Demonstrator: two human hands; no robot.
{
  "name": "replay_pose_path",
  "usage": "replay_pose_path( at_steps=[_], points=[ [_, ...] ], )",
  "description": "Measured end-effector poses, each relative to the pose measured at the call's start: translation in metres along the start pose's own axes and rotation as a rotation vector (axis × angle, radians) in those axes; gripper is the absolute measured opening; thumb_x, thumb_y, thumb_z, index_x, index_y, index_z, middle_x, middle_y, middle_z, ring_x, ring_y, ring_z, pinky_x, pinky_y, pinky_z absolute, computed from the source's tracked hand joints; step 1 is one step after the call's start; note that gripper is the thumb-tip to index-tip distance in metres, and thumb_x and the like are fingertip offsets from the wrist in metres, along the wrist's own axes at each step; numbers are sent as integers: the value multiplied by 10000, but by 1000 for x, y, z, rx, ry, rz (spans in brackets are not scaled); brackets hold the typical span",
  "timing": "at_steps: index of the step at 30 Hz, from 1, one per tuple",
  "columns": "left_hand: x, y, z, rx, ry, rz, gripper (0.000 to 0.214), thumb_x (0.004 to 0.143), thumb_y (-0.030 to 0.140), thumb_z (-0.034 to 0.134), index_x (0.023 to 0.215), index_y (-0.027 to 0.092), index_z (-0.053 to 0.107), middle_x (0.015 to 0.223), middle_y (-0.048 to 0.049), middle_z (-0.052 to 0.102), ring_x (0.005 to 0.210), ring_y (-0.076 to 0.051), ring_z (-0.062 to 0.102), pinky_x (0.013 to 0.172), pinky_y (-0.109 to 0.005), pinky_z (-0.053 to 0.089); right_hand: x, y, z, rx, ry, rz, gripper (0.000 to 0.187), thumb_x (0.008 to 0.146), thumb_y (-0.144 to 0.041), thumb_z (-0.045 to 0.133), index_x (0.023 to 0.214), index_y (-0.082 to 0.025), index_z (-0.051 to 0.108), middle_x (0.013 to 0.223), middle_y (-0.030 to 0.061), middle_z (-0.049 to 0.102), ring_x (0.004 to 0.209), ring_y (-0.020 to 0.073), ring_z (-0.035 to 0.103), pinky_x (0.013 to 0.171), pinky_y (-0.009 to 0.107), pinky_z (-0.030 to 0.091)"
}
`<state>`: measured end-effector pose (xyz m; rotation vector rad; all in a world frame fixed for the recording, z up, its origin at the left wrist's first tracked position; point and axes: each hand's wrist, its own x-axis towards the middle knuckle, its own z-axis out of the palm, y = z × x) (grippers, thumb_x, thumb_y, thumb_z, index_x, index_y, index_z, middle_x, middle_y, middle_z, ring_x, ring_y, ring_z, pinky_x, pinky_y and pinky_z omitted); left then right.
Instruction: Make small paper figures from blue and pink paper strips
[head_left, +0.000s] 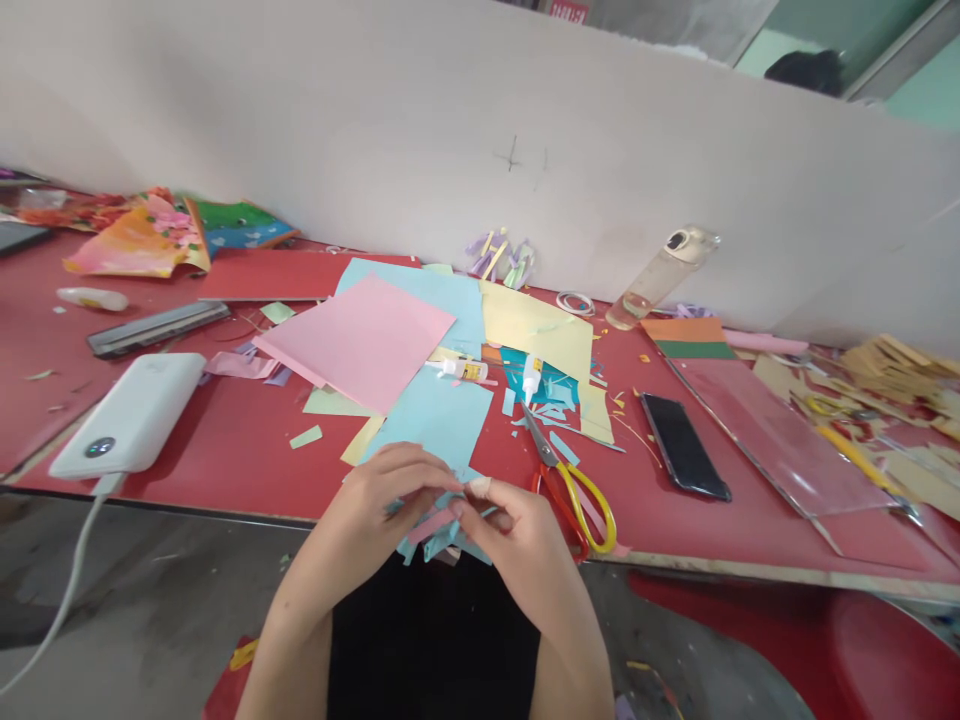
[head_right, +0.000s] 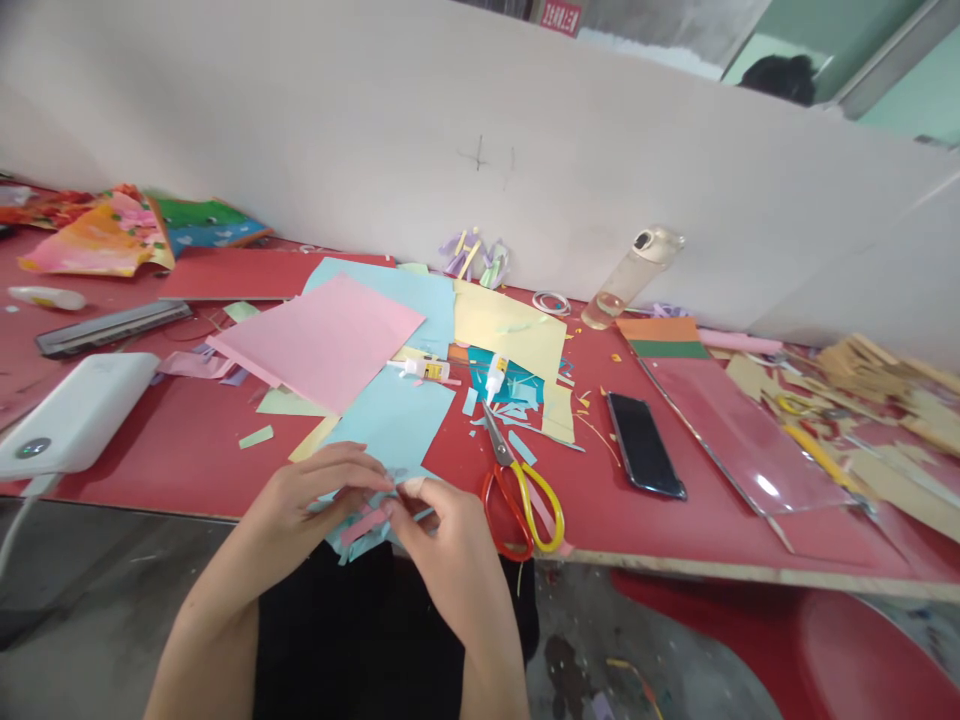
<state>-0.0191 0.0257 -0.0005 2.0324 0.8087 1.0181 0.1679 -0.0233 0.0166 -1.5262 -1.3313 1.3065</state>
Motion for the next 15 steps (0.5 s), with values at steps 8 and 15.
replay_pose_path(
  at_steps=[8,15],
  points=[
    [1,1,-5,75,197,-196,229,977,333,654,1201,369,685,1393,-4,631,1317,-238,588,1046,-368,552,5,2,-5,198,147,69,317,796,-480,798,895,-180,781,838,31,718,639,146,616,594,243,563],
    [1,0,-3,-100,95,-441,374,923,471,692,1277,354,666,1322,-41,687,1280,-299,624,1007,-458,602,4,-2,-8,191,194,112,309,765,-484,820,869,-194,799,788,15,721,599,134,600,544,223,530]
  ],
)
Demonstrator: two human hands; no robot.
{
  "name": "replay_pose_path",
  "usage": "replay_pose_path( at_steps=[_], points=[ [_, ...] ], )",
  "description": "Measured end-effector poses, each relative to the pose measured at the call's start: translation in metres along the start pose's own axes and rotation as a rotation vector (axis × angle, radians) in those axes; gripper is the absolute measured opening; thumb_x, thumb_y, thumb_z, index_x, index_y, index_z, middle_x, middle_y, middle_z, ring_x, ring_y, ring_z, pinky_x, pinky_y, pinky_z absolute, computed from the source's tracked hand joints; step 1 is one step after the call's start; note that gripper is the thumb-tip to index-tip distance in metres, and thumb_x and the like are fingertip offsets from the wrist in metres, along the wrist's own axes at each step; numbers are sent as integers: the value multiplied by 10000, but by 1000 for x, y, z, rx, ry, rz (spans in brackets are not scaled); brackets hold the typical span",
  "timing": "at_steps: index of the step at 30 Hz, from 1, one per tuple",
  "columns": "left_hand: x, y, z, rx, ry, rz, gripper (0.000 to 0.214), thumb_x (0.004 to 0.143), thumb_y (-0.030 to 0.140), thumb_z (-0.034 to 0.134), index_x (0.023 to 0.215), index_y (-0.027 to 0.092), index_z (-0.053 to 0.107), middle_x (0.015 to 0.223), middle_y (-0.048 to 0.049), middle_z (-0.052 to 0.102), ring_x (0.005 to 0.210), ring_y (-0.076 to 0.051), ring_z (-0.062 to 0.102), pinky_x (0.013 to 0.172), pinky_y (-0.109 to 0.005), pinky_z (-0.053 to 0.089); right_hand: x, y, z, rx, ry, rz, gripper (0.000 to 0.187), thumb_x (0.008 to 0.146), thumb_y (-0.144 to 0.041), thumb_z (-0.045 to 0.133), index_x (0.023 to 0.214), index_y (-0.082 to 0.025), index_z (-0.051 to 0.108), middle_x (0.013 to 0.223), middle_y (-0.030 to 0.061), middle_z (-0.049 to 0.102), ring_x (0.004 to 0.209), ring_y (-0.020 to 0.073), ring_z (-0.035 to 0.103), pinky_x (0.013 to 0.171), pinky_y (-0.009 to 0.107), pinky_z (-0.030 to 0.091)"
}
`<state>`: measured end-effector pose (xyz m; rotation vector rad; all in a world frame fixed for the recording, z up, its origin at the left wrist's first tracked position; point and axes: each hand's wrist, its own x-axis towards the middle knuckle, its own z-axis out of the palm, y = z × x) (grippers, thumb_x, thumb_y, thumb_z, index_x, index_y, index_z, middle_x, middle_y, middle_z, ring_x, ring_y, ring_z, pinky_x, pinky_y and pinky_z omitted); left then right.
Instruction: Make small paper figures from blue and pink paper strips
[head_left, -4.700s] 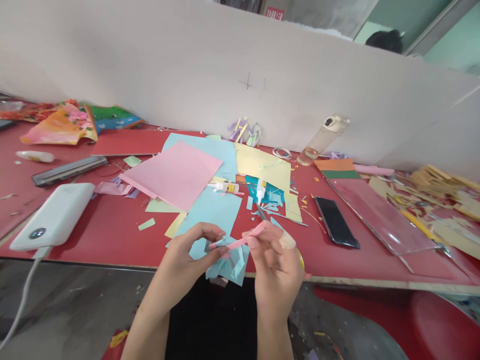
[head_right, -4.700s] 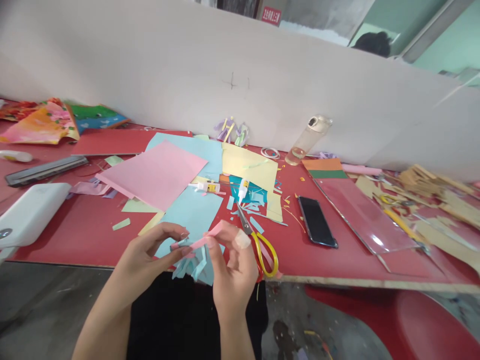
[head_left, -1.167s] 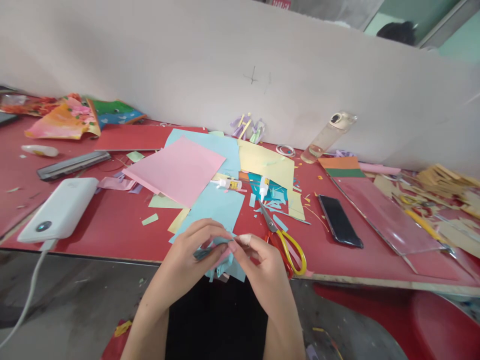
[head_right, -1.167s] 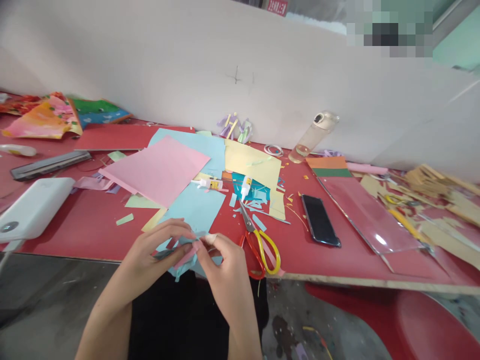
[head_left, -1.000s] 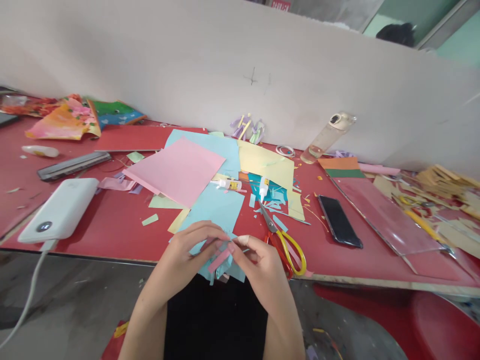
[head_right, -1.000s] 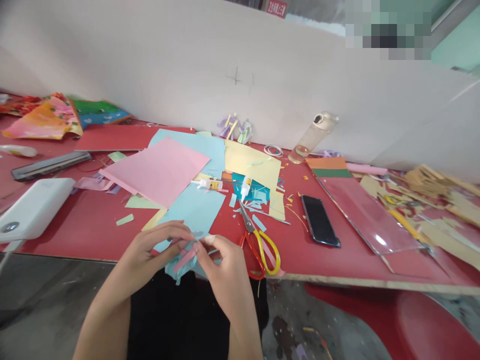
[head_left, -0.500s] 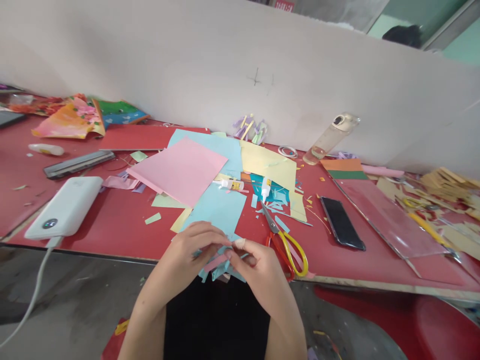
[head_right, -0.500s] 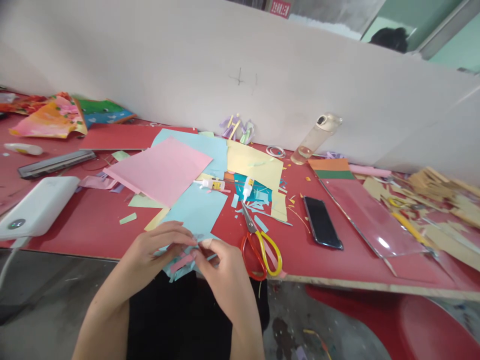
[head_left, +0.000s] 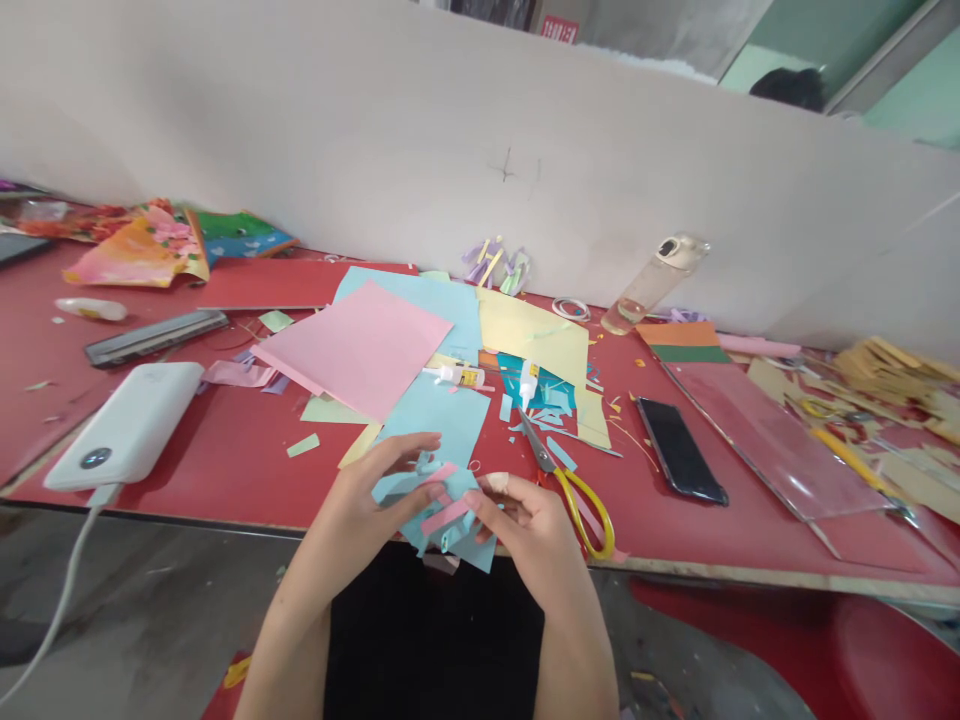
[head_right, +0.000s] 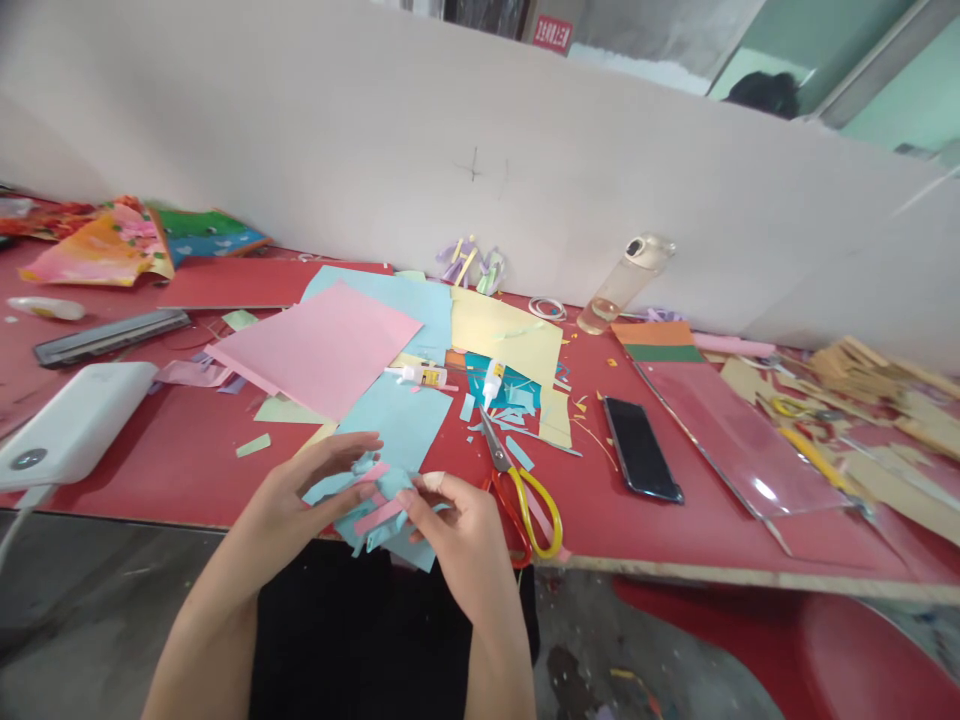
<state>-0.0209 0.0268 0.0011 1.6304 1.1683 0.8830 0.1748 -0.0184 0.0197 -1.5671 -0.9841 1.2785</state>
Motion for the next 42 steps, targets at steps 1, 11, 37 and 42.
replay_pose_path(
  at_steps=[1,11,37,42],
  points=[
    [0,1,0,12,10,-1,340,920,475,692,1235,347,692,1315,-45,692,1330,-312,587,995,-457,607,1,1,0,-1,-12,-4,316,769,-490,818,872,-192,797,799,16,722,599,131,599,546,221,529],
    [1,2,2,206,37,314,91,949,308,667,975,260,741,1052,-29,788,1093,-248,709,1233,-568,338,5,8,3,-31,-137,-58,322,838,-464,765,958,-165,776,849,31,723,695,158,651,685,260,566],
    [4,0,3,235,14,396,82,979,278,650,988,249,726,951,-7,785,914,-197,712,1255,-581,290,2,4,9,-212,-99,-152,190,865,-364,742,880,-175,750,814,16,738,780,195,686,719,262,544],
    [3,0,2,249,27,391,107,984,279,639,1023,271,738,952,0,780,934,-198,712,1266,-592,253,3,10,5,-188,-120,-154,249,897,-418,710,956,-187,779,897,42,781,854,235,734,776,303,582]
  ],
)
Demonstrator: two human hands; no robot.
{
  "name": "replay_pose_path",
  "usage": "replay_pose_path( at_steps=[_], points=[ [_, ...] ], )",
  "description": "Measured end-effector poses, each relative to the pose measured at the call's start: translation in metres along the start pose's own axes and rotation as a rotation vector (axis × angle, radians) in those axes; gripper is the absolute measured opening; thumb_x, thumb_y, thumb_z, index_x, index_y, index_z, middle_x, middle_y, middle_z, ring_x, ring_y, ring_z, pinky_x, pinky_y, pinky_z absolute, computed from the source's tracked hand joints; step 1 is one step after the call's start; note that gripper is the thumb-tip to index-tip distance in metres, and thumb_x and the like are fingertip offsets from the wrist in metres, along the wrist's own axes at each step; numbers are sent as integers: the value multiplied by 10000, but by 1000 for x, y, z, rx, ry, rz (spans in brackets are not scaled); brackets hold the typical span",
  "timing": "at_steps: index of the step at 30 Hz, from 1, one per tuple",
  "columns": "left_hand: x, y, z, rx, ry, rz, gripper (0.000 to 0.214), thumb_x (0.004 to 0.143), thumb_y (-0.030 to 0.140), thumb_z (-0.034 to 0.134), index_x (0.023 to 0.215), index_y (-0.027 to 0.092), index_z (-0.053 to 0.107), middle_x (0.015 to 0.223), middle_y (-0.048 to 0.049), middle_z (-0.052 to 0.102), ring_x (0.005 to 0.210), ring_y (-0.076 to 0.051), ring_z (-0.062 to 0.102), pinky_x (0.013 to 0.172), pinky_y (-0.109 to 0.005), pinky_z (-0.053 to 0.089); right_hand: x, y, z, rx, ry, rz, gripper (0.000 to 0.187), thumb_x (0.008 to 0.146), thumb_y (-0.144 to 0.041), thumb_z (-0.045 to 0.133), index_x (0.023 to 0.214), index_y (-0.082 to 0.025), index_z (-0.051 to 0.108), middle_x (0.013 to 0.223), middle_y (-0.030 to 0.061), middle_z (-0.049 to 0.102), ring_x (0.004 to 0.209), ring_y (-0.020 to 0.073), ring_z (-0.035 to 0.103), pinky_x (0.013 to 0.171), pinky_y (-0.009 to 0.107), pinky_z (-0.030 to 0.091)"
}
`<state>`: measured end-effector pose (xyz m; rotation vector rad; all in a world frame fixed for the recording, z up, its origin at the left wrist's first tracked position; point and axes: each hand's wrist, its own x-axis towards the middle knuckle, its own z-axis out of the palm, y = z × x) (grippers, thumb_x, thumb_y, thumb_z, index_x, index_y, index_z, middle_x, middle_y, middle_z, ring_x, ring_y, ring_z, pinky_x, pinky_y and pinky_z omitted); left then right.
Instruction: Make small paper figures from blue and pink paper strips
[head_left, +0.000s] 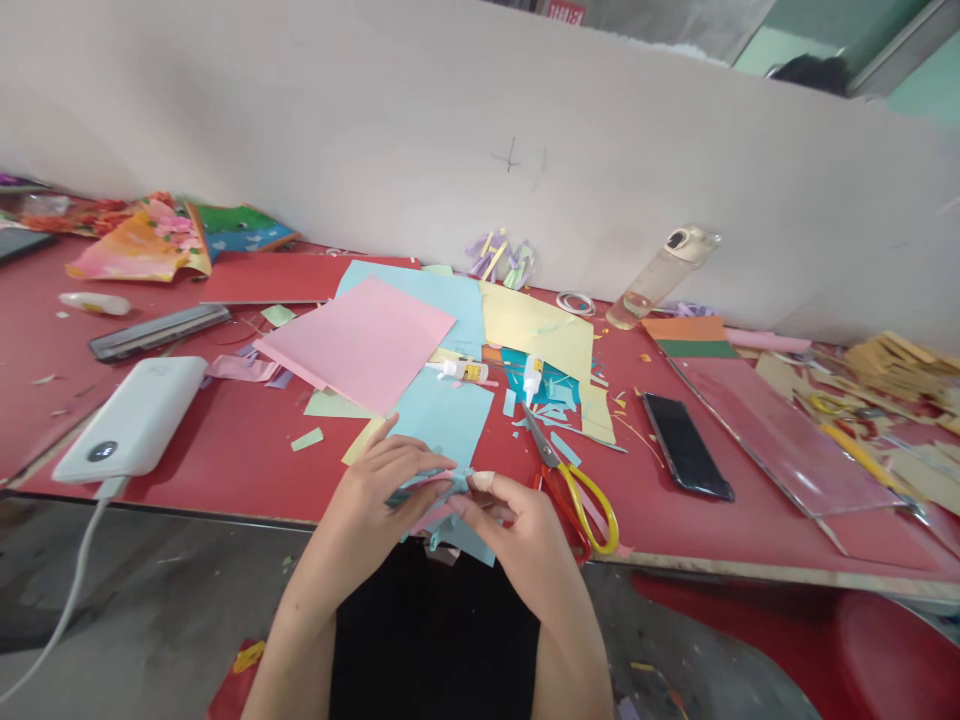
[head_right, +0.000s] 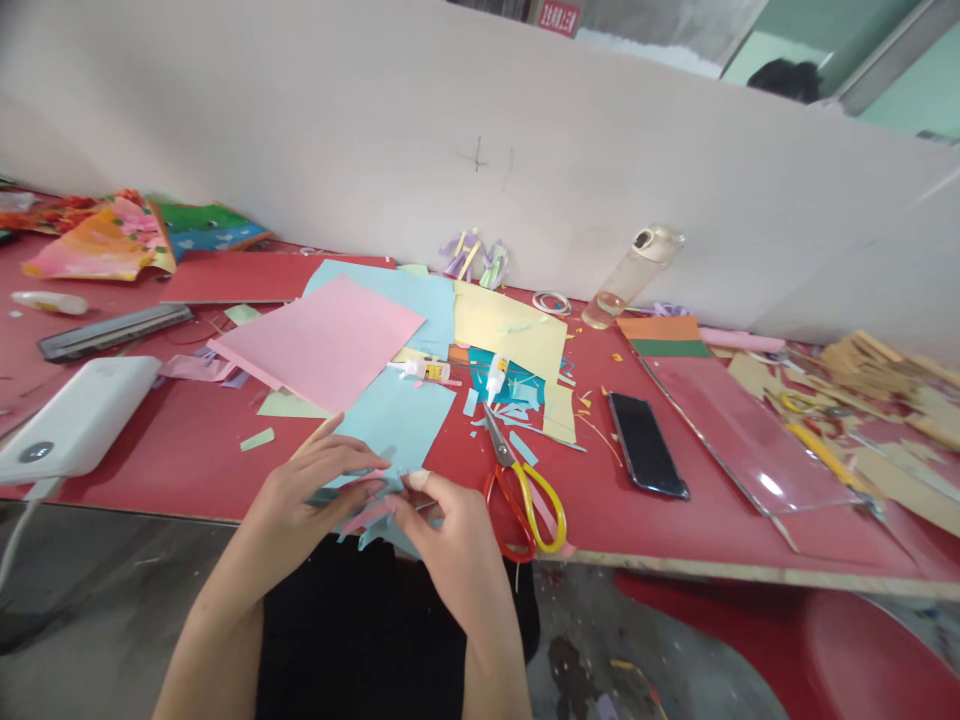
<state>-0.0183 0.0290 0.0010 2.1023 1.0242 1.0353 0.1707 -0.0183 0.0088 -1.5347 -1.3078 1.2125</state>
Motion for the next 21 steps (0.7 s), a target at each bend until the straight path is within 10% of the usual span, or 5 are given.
replay_pose_path(
  at_steps=[21],
  points=[
    [-2,-4,-6,-62,-28,-29,107,982,281,649,1036,288,741,976,23,795,874,-173,730,1295,-540,197,1,-2,2,-19,49,-8,234,822,-400,792,898,-179,797,815,41,781,783,229,724,714,295,569]
  ],
)
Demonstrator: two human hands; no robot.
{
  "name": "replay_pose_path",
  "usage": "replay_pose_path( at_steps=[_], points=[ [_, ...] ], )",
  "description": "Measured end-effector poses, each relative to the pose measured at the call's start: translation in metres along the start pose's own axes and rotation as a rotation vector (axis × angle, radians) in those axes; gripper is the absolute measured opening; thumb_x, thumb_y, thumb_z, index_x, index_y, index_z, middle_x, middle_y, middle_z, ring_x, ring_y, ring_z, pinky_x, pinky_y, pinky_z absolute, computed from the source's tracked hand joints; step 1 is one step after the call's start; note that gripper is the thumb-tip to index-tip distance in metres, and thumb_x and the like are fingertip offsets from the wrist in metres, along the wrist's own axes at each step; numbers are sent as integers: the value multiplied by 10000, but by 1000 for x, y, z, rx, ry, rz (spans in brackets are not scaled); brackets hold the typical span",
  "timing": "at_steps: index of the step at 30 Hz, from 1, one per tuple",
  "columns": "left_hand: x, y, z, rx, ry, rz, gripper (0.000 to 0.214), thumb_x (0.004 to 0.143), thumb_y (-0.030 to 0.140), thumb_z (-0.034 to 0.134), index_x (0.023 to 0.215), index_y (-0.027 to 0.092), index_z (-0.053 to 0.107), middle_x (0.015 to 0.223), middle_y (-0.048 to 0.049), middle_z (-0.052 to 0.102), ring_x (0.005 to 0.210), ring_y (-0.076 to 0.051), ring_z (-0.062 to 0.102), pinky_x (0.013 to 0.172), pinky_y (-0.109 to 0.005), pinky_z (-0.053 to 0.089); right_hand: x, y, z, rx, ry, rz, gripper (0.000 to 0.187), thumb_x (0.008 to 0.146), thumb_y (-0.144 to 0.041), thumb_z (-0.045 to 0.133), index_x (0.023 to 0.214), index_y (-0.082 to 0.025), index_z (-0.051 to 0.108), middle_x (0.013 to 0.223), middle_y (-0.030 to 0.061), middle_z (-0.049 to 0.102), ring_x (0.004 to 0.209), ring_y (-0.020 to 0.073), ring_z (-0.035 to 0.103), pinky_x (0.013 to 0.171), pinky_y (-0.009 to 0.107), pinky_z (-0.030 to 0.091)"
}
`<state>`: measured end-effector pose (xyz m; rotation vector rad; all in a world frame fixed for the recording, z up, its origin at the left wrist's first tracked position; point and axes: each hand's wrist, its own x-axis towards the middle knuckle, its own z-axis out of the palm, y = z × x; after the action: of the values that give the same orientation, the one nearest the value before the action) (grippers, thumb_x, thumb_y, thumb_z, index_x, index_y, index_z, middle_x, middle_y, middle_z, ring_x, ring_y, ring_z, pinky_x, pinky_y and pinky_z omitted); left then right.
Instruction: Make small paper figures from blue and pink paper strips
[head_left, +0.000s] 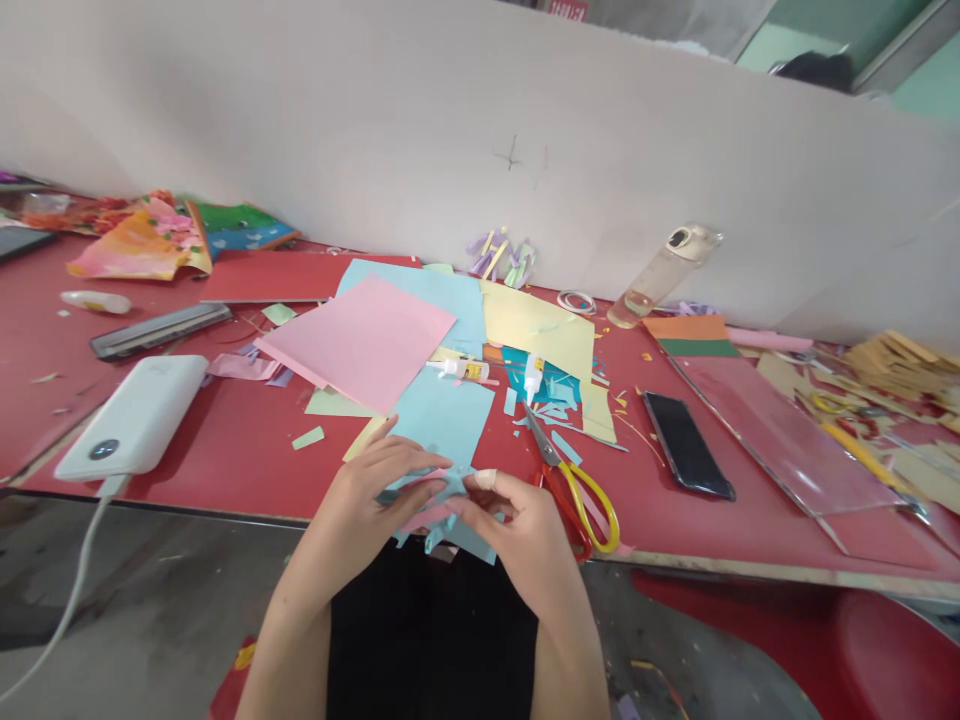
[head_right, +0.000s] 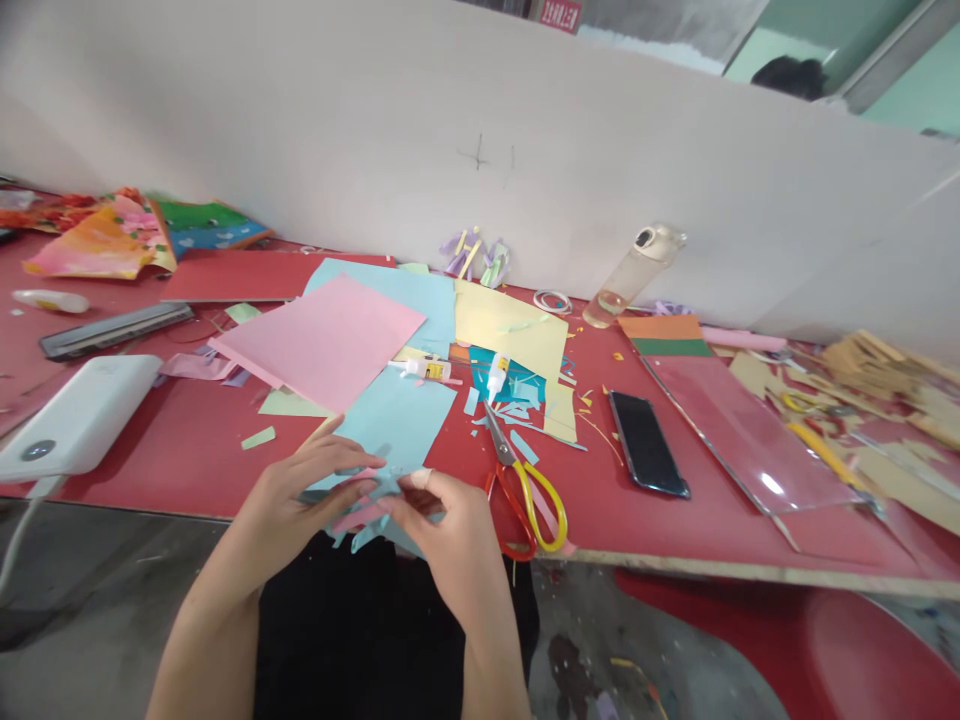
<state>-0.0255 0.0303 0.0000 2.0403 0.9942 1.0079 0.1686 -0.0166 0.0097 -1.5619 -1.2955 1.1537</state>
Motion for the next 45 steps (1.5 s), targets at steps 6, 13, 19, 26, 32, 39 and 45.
replay_pose_path(
  at_steps=[6,13,19,26,32,39,45],
  points=[
    [-1,-7,-1,-26,16,-21,130,981,282,652,1083,292,732,944,28,784,834,-161,725,1293,-563,187,1,3,-3,38,-41,-30,246,889,-424,733,959,-195,790,1010,68,788,970,248,729,864,308,559],
    [1,-4,0,-45,10,-39,135,976,278,656,1086,281,733,940,33,788,810,-158,736,1298,-556,187,2,1,-2,-6,-28,-127,211,929,-396,699,912,-198,769,895,34,711,886,198,677,795,253,518],
    [1,-4,0,-18,-8,-18,136,982,275,645,1086,276,733,928,32,786,841,-162,733,1298,-566,177,3,2,-1,-34,-47,-130,209,929,-386,701,893,-185,747,822,14,622,812,175,623,757,246,486],
    [0,-4,-1,-45,-3,-39,155,973,273,660,1109,298,731,959,62,773,771,-121,725,1309,-546,167,0,8,-11,77,-206,-121,291,1013,-437,583,945,-209,751,985,48,661,1000,205,659,881,270,509],
    [-1,0,0,-53,-18,-43,141,967,273,670,1090,305,730,971,79,773,831,-120,710,1313,-497,201,0,5,-8,222,-118,-18,194,863,-408,770,902,-220,802,894,31,694,944,229,694,835,287,547],
    [-1,-2,2,-26,-27,-7,157,992,272,640,1116,321,724,945,83,784,842,-121,721,1306,-514,209,2,8,-4,61,6,-7,200,818,-407,809,877,-216,791,895,41,738,875,233,683,791,317,532],
    [0,0,2,-71,-17,-60,146,981,304,662,1110,326,726,915,95,773,749,-108,726,1305,-533,210,1,6,-9,70,-83,-107,233,902,-440,730,832,-221,769,886,25,663,884,196,662,760,265,504]
  ],
)
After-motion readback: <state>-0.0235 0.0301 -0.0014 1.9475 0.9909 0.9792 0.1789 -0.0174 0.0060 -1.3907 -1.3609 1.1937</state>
